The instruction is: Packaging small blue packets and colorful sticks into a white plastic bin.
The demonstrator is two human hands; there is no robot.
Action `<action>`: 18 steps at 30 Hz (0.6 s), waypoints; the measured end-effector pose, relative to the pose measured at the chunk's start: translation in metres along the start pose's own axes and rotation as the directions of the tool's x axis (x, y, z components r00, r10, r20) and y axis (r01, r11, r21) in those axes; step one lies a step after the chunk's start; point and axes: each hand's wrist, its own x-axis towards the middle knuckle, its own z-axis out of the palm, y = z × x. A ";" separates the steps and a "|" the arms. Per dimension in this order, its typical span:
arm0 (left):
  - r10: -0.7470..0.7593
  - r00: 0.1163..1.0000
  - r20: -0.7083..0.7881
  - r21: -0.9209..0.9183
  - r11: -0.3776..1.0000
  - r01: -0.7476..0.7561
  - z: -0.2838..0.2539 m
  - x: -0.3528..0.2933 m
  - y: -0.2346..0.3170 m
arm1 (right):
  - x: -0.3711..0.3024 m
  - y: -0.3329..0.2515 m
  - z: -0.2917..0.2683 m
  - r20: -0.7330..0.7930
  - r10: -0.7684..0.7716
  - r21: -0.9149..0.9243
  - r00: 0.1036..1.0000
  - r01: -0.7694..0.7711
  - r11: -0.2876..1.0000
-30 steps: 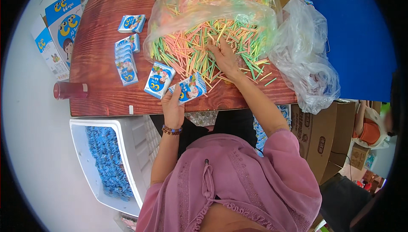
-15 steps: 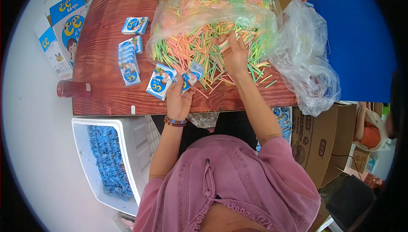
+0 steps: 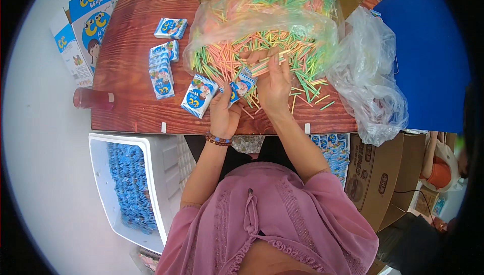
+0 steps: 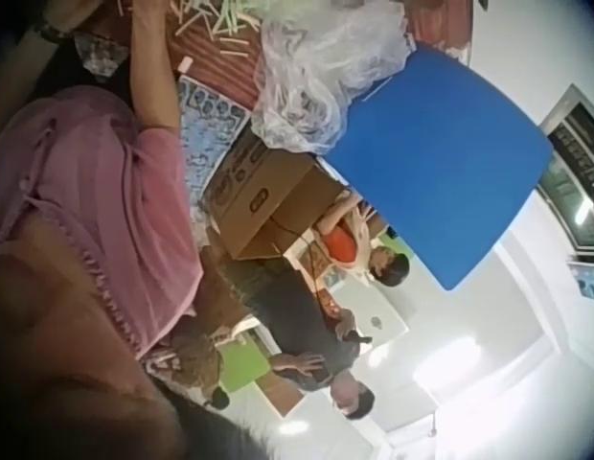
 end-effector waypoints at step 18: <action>0.026 1.000 -0.005 -0.011 1.000 -0.026 0.008 -0.004 0.003 | -0.014 0.006 0.004 -0.043 -0.014 -0.102 0.999 0.009 0.995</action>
